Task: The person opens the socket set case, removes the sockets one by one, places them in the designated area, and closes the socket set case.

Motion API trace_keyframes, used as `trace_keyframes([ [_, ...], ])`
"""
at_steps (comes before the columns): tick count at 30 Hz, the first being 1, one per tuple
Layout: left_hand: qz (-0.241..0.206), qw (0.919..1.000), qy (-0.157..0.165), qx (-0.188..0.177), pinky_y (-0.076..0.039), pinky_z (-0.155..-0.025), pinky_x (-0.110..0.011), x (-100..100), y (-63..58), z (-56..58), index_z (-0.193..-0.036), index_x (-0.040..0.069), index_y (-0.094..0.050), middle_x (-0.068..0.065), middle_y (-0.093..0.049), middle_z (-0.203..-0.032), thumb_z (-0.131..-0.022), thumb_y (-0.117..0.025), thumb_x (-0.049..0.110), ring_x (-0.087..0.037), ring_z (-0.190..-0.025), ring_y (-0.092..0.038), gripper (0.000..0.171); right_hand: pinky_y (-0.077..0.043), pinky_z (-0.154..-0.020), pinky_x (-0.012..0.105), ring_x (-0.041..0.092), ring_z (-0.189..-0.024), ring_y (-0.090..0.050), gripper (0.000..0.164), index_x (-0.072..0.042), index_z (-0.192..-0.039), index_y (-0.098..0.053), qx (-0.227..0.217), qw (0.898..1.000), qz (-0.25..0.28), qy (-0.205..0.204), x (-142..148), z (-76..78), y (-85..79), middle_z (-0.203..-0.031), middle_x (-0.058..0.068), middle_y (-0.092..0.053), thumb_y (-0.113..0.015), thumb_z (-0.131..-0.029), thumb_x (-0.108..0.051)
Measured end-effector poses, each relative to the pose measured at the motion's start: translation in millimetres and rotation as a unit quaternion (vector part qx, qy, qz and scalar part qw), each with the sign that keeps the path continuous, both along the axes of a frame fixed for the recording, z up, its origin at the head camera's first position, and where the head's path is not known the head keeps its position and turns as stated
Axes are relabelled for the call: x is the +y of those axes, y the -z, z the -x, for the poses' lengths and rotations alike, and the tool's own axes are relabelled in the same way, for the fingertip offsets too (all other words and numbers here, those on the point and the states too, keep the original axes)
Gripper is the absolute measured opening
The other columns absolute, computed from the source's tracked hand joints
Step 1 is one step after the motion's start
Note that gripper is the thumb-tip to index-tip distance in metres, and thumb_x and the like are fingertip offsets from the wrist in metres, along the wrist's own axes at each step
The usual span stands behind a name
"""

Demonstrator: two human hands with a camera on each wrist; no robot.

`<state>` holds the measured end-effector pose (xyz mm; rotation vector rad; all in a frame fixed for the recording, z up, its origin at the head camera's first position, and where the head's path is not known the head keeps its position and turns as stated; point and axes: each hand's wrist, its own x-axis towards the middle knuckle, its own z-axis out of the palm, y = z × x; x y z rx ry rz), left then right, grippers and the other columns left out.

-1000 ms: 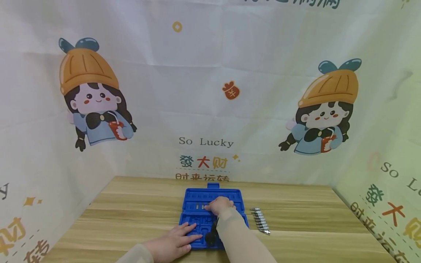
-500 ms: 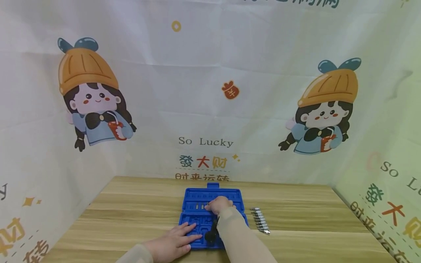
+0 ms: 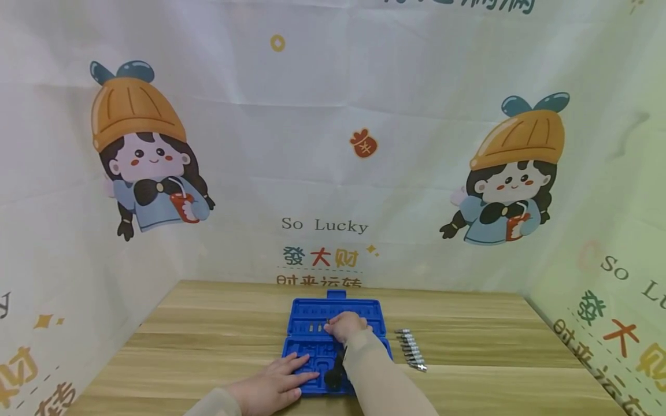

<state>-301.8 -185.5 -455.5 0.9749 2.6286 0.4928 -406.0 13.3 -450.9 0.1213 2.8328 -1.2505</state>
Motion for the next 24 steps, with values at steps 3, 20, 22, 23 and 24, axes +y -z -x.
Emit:
trace_keyframes([
  [3,-0.002,1.0000,0.004,0.001,-0.019,-0.109,-0.062,0.3,-0.7,0.0,-0.148,0.035,-0.038,-0.006,-0.024,-0.158,-0.103,-0.038,0.042,-0.037,-0.144,-0.015,0.046,-0.020,-0.103,0.064,0.046,-0.124,-0.038,0.012,-0.018,-0.092,-0.075,0.014,0.999,0.029,0.006,0.0,-0.4,1.5,-0.108,0.009,-0.063,-0.074,-0.086,-0.028],
  [20,0.005,0.9997,0.010,0.020,-0.020,-0.110,-0.060,-0.2,2.4,-0.4,-0.149,0.035,-0.036,-0.005,-0.023,-0.158,-0.104,-0.035,0.044,-0.035,-0.145,-0.016,0.046,-0.005,-0.105,0.067,0.034,-0.109,-0.056,0.018,-0.004,-0.102,-0.068,0.051,0.987,0.140,-0.055,12.0,-2.3,0.1,-0.102,0.008,-0.070,-0.067,-0.092,-0.019],
  [22,0.007,0.9997,0.011,0.020,-0.021,-0.110,-0.059,-0.3,2.4,-0.5,-0.149,0.036,-0.036,-0.004,-0.023,-0.159,-0.104,-0.034,0.045,-0.035,-0.145,-0.015,0.046,-0.001,-0.105,0.069,0.036,-0.111,-0.055,0.018,-0.005,-0.104,-0.068,0.053,0.988,0.128,-0.068,16.6,-4.0,-2.5,-0.105,0.009,-0.069,-0.066,-0.093,-0.018],
  [23,0.008,0.9997,0.011,0.021,-0.021,-0.110,-0.059,-0.6,2.6,-0.5,-0.149,0.036,-0.036,-0.004,-0.023,-0.159,-0.104,-0.034,0.045,-0.035,-0.145,-0.016,0.046,0.001,-0.105,0.069,0.036,-0.112,-0.054,0.017,-0.005,-0.104,-0.068,0.054,0.988,0.123,-0.073,19.1,-4.8,-4.3,-0.106,0.009,-0.069,-0.066,-0.093,-0.018],
  [24,0.008,0.9997,0.011,0.021,-0.021,-0.109,-0.060,-1.0,2.7,-0.6,-0.149,0.036,-0.035,-0.004,-0.023,-0.159,-0.104,-0.034,0.045,-0.035,-0.145,-0.016,0.046,0.000,-0.105,0.068,0.037,-0.112,-0.054,0.017,-0.006,-0.105,-0.069,0.054,0.989,0.117,-0.077,21.6,-5.5,-6.3,-0.108,0.009,-0.068,-0.066,-0.092,-0.018],
])
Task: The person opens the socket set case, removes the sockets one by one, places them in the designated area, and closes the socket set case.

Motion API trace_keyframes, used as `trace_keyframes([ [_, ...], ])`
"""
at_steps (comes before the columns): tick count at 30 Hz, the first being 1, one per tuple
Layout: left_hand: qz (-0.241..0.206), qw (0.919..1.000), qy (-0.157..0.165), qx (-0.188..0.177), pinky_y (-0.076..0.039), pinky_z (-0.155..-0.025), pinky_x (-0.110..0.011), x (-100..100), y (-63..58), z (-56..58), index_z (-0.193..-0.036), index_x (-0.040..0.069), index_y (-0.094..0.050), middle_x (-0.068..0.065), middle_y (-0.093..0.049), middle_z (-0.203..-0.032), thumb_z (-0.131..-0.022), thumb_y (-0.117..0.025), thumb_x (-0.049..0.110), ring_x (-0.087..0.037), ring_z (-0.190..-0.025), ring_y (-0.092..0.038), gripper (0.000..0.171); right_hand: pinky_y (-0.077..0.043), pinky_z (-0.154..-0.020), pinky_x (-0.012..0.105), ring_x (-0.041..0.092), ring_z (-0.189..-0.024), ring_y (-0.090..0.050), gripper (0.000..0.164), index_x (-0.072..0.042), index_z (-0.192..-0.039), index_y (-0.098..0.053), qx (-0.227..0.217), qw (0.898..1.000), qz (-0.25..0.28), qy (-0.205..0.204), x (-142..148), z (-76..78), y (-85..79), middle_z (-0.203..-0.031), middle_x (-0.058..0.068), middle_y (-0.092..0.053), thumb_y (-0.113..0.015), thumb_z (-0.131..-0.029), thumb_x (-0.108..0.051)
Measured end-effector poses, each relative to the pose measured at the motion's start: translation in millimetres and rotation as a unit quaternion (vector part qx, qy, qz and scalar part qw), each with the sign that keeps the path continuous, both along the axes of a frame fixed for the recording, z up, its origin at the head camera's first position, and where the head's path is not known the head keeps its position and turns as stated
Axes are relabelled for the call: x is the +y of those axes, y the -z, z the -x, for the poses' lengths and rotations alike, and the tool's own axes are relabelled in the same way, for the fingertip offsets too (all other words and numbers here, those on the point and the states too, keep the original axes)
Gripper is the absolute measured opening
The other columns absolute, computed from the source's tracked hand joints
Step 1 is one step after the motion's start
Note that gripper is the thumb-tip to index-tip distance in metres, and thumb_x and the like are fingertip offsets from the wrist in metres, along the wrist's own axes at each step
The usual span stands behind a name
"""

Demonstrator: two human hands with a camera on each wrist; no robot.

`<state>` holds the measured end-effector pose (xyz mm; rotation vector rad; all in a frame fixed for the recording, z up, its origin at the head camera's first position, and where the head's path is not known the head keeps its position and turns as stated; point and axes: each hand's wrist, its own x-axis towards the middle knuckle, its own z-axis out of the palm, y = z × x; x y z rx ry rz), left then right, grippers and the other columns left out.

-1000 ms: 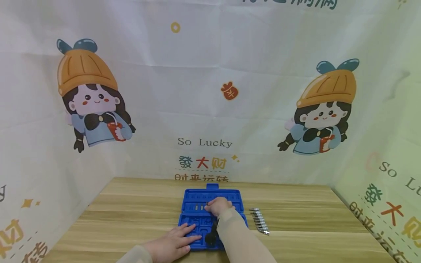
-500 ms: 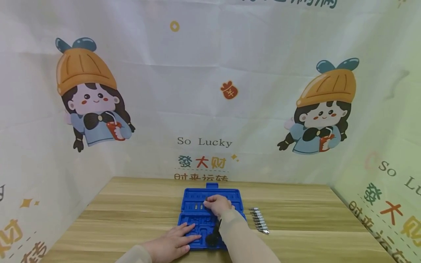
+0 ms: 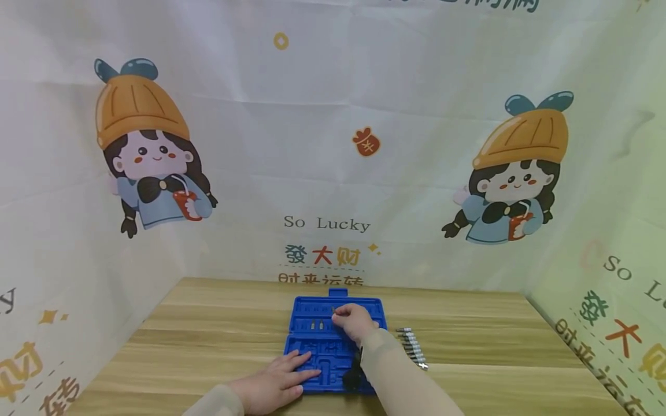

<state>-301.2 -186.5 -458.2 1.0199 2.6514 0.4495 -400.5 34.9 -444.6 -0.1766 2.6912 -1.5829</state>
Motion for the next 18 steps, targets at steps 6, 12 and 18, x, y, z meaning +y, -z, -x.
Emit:
trace_keyframes([
  [6,-0.006,1.0000,-0.006,0.002,-0.021,-0.108,-0.062,-0.6,0.8,0.9,-0.149,0.036,-0.036,-0.005,-0.023,-0.158,-0.103,-0.035,0.044,-0.036,-0.144,-0.016,0.046,-0.027,-0.103,0.060,0.030,-0.102,-0.058,0.015,-0.008,-0.103,-0.070,0.006,0.999,-0.014,-0.044,18.3,-4.2,-15.5,-0.100,0.005,-0.067,-0.068,-0.091,-0.016],
  [12,-0.004,0.9999,-0.007,0.007,-0.021,-0.108,-0.063,0.3,0.3,0.4,-0.148,0.037,-0.036,-0.005,-0.024,-0.158,-0.103,-0.035,0.045,-0.036,-0.144,-0.016,0.046,-0.044,-0.084,0.045,0.015,-0.081,-0.057,0.007,-0.011,-0.093,-0.069,0.054,0.993,-0.074,-0.072,39.9,-6.5,-21.1,-0.088,-0.002,-0.064,-0.071,-0.089,-0.016],
  [18,-0.001,0.9999,-0.012,0.004,-0.021,-0.109,-0.062,1.1,0.8,-1.1,-0.148,0.037,-0.036,-0.004,-0.023,-0.159,-0.103,-0.035,0.046,-0.035,-0.145,-0.015,0.046,-0.047,-0.069,0.034,0.015,-0.081,-0.056,0.004,-0.012,-0.089,-0.069,0.078,0.988,-0.110,-0.079,67.0,-11.7,-21.5,-0.089,-0.002,-0.063,-0.071,-0.088,-0.015],
])
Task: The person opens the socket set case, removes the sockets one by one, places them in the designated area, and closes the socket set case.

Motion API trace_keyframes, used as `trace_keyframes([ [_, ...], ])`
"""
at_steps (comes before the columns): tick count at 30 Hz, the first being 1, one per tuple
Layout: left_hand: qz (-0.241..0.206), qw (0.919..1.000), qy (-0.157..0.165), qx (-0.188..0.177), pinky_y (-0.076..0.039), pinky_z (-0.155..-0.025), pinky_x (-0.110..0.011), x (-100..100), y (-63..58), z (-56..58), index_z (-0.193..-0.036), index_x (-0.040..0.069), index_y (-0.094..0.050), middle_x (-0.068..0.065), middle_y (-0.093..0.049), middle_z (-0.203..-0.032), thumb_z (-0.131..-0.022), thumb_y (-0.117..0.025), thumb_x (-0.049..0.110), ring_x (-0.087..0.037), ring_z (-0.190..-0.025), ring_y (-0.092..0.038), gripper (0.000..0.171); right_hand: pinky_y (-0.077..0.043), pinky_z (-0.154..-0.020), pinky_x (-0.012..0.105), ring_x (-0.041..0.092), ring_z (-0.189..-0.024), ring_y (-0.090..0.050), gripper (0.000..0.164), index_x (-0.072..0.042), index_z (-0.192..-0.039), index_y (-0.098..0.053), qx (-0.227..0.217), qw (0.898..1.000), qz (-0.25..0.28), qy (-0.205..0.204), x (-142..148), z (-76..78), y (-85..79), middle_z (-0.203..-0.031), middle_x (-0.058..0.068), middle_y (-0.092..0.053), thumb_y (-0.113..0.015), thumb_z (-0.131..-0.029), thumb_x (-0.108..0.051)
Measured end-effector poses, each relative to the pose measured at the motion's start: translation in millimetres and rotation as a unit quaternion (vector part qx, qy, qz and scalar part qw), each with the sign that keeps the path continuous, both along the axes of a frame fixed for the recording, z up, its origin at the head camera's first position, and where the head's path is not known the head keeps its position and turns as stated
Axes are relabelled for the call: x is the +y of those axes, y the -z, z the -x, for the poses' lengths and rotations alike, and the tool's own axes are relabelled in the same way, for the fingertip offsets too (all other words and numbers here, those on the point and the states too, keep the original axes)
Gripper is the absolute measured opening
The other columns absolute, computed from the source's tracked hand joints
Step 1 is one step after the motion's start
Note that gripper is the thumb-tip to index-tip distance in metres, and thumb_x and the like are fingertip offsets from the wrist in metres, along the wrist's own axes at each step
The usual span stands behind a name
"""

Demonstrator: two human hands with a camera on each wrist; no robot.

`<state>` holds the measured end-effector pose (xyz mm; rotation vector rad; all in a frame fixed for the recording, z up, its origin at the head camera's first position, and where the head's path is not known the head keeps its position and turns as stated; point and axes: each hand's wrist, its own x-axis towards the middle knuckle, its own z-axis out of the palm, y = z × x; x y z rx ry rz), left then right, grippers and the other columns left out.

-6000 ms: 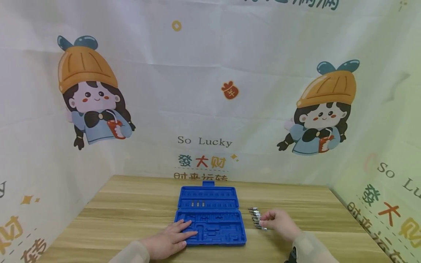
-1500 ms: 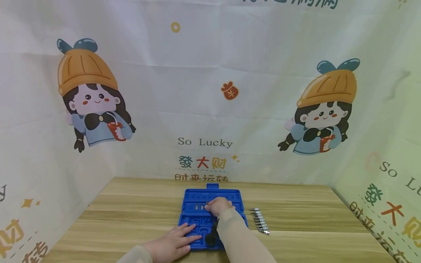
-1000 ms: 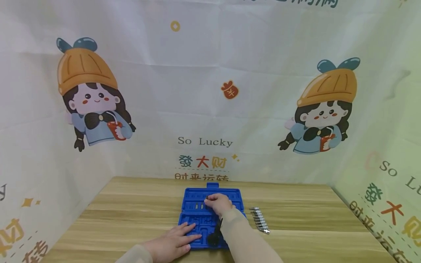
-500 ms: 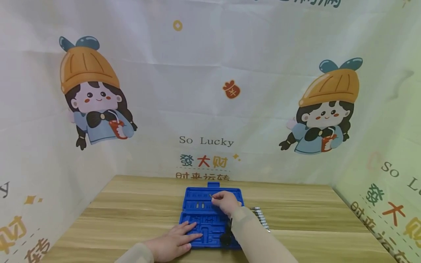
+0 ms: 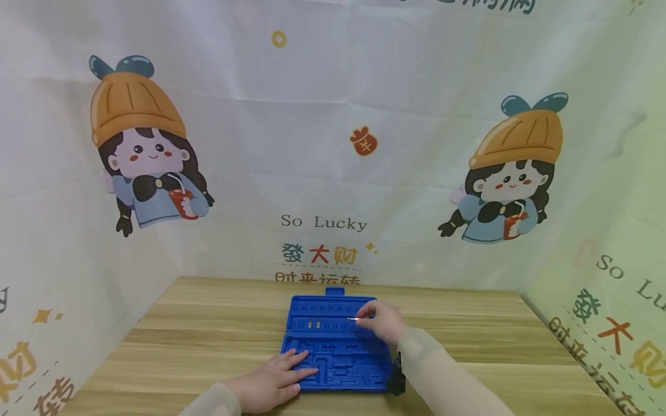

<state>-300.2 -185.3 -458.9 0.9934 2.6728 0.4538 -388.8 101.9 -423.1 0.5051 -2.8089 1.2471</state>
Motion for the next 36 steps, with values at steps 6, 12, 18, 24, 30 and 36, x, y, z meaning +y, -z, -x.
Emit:
trace_keyframes([
  [6,-0.003,1.0000,0.001,-0.008,-0.019,-0.110,-0.060,0.0,-1.9,-1.1,-0.149,0.035,-0.036,-0.005,-0.022,-0.159,-0.103,-0.037,0.043,-0.035,-0.145,-0.014,0.046,-0.048,-0.065,0.032,0.014,-0.078,-0.056,0.004,-0.011,-0.090,-0.068,0.001,1.000,0.017,0.007,29.7,-11.1,0.2,-0.092,0.000,-0.064,-0.071,-0.087,-0.011],
  [12,-0.008,0.9999,0.002,-0.013,-0.018,-0.110,-0.061,-0.8,-3.0,-1.2,-0.149,0.034,-0.036,-0.006,-0.022,-0.159,-0.103,-0.037,0.043,-0.035,-0.145,-0.014,0.047,-0.047,-0.080,0.042,0.020,-0.094,-0.057,0.004,-0.014,-0.088,-0.070,-0.002,0.999,0.003,0.034,56.7,-21.8,0.0,-0.094,-0.002,-0.063,-0.072,-0.086,-0.012],
  [18,-0.003,1.0000,0.005,0.000,-0.018,-0.110,-0.061,0.0,-1.5,-0.2,-0.149,0.034,-0.036,-0.007,-0.022,-0.159,-0.103,-0.037,0.043,-0.036,-0.145,-0.014,0.047,-0.028,-0.098,0.061,0.032,-0.114,-0.049,0.007,-0.018,-0.082,-0.070,-0.001,0.998,-0.025,0.066,80.6,-34.7,3.9,-0.098,-0.002,-0.063,-0.075,-0.083,-0.014],
  [24,-0.004,0.9999,0.003,-0.013,-0.018,-0.110,-0.060,0.6,-2.2,0.6,-0.150,0.034,-0.035,-0.006,-0.021,-0.159,-0.103,-0.037,0.043,-0.035,-0.145,-0.013,0.047,-0.018,-0.098,0.060,0.029,-0.105,-0.053,0.012,-0.018,-0.076,-0.068,0.030,0.997,-0.041,0.056,100.3,-45.5,13.8,-0.086,-0.008,-0.064,-0.078,-0.079,-0.012],
  [30,-0.002,0.9999,0.002,-0.015,-0.018,-0.111,-0.058,0.7,-2.3,1.8,-0.150,0.035,-0.035,-0.006,-0.022,-0.159,-0.103,-0.037,0.043,-0.034,-0.145,-0.014,0.047,-0.027,-0.088,0.050,0.014,-0.085,-0.057,0.012,-0.019,-0.073,-0.069,0.047,0.996,-0.057,0.044,111.5,-54.6,24.3,-0.077,-0.012,-0.066,-0.080,-0.074,-0.014],
  [36,-0.001,0.9999,-0.001,-0.017,-0.018,-0.111,-0.059,0.8,-0.8,2.2,-0.149,0.036,-0.035,-0.004,-0.021,-0.159,-0.103,-0.037,0.045,-0.033,-0.145,-0.013,0.047,-0.029,-0.078,0.042,0.001,-0.068,-0.052,0.013,-0.021,-0.071,-0.069,0.063,0.994,-0.088,0.025,116.2,-60.0,33.2,-0.069,-0.016,-0.064,-0.082,-0.072,-0.016],
])
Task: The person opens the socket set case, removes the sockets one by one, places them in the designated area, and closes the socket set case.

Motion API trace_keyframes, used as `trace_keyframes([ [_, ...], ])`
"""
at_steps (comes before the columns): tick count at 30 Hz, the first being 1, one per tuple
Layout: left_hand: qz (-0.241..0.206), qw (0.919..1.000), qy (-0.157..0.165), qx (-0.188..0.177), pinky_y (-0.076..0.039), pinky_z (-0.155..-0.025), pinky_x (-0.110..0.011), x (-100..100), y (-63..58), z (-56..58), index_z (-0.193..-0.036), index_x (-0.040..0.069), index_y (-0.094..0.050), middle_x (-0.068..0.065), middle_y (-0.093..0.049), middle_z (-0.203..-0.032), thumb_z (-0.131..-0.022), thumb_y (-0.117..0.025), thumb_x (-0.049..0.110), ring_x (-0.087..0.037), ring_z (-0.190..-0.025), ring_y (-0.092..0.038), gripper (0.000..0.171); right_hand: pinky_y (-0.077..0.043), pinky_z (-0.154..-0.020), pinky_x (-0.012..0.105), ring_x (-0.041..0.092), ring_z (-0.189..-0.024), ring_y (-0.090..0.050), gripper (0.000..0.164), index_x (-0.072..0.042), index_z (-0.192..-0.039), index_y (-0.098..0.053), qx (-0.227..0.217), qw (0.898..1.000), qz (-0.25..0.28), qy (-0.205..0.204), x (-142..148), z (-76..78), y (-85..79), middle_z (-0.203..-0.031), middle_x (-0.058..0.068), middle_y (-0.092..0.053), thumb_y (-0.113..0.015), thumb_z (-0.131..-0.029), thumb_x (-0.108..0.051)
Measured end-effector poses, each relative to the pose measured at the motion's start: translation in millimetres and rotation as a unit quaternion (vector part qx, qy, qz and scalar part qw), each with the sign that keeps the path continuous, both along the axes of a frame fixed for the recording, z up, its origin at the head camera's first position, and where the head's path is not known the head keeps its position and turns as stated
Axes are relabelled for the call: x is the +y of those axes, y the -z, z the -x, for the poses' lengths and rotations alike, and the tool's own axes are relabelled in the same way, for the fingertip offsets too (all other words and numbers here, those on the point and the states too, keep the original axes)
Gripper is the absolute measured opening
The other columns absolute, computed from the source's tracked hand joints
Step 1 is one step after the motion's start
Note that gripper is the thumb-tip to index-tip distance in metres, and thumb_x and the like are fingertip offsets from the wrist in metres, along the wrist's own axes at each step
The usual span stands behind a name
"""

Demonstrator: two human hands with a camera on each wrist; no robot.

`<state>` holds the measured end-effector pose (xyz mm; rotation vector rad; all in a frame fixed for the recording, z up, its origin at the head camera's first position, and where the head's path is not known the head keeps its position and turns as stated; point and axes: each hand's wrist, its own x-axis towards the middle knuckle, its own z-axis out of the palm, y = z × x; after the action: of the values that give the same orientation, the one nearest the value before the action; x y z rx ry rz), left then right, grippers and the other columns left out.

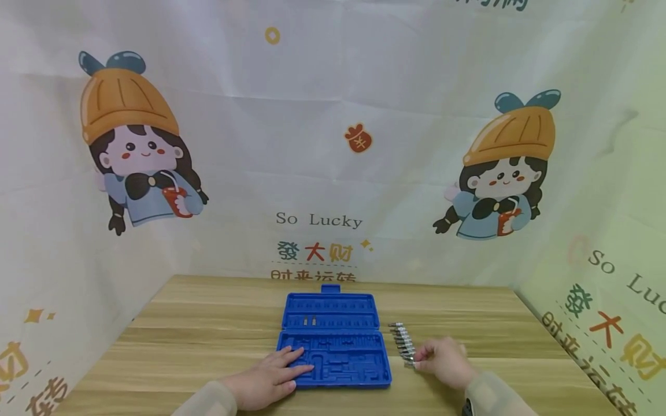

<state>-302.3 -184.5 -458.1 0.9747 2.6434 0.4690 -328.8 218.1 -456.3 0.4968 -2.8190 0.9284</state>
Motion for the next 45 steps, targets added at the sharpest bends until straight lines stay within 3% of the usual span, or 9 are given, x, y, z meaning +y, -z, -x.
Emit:
trace_keyframes([
  [9,-0.005,1.0000,0.003,0.003,-0.017,-0.111,-0.059,-0.7,-3.6,-1.9,-0.150,0.035,-0.035,-0.005,-0.021,-0.159,-0.103,-0.037,0.045,-0.034,-0.145,-0.013,0.047,-0.028,-0.069,0.038,0.006,-0.070,-0.051,0.020,-0.025,-0.065,-0.065,0.034,0.998,-0.043,0.036,-5.4,0.1,2.3,-0.065,-0.019,-0.060,-0.083,-0.069,-0.016],
  [16,-0.003,1.0000,0.003,0.003,-0.017,-0.111,-0.059,0.8,-7.2,-3.5,-0.149,0.035,-0.035,-0.005,-0.022,-0.159,-0.103,-0.037,0.044,-0.034,-0.145,-0.013,0.047,-0.030,-0.071,0.040,0.010,-0.074,-0.050,0.025,-0.026,-0.064,-0.062,0.049,0.996,-0.059,0.049,-7.1,1.0,1.5,-0.064,-0.019,-0.058,-0.084,-0.067,-0.016],
  [25,0.006,1.0000,0.002,0.005,-0.019,-0.110,-0.059,1.4,-7.0,-2.6,-0.149,0.036,-0.035,-0.004,-0.022,-0.159,-0.103,-0.037,0.044,-0.033,-0.145,-0.014,0.047,-0.031,-0.077,0.046,0.011,-0.074,-0.051,0.021,-0.024,-0.067,-0.063,0.025,0.998,-0.050,0.042,-17.6,2.3,-14.0,-0.067,-0.016,-0.060,-0.082,-0.072,-0.016],
  [28,0.009,1.0000,0.001,0.004,-0.019,-0.110,-0.060,1.2,-7.3,-2.9,-0.149,0.036,-0.034,-0.003,-0.021,-0.159,-0.103,-0.037,0.045,-0.033,-0.145,-0.014,0.047,-0.034,-0.077,0.046,0.007,-0.070,-0.054,0.017,-0.023,-0.069,-0.064,0.015,0.998,-0.052,0.026,-28.5,7.9,-23.4,-0.069,-0.015,-0.061,-0.079,-0.076,-0.017],
  [35,0.006,1.0000,-0.001,0.000,-0.019,-0.110,-0.060,-0.3,-7.1,-4.2,-0.149,0.036,-0.035,-0.004,-0.022,-0.159,-0.103,-0.037,0.044,-0.034,-0.145,-0.014,0.047,-0.049,-0.066,0.035,0.012,-0.074,-0.058,0.006,-0.011,-0.085,-0.069,-0.091,0.995,0.026,-0.030,-69.2,27.0,-42.8,-0.082,-0.004,-0.065,-0.072,-0.087,-0.016],
  [45,0.003,1.0000,-0.002,0.004,-0.022,-0.109,-0.060,-0.6,-3.3,-4.0,-0.148,0.038,-0.036,-0.003,-0.023,-0.159,-0.103,-0.036,0.046,-0.033,-0.145,-0.016,0.046,-0.050,-0.072,0.038,0.015,-0.079,-0.057,0.008,-0.010,-0.089,-0.068,-0.092,0.993,0.062,-0.050,-131.6,50.4,-49.5,-0.089,-0.001,-0.064,-0.072,-0.087,-0.017],
])
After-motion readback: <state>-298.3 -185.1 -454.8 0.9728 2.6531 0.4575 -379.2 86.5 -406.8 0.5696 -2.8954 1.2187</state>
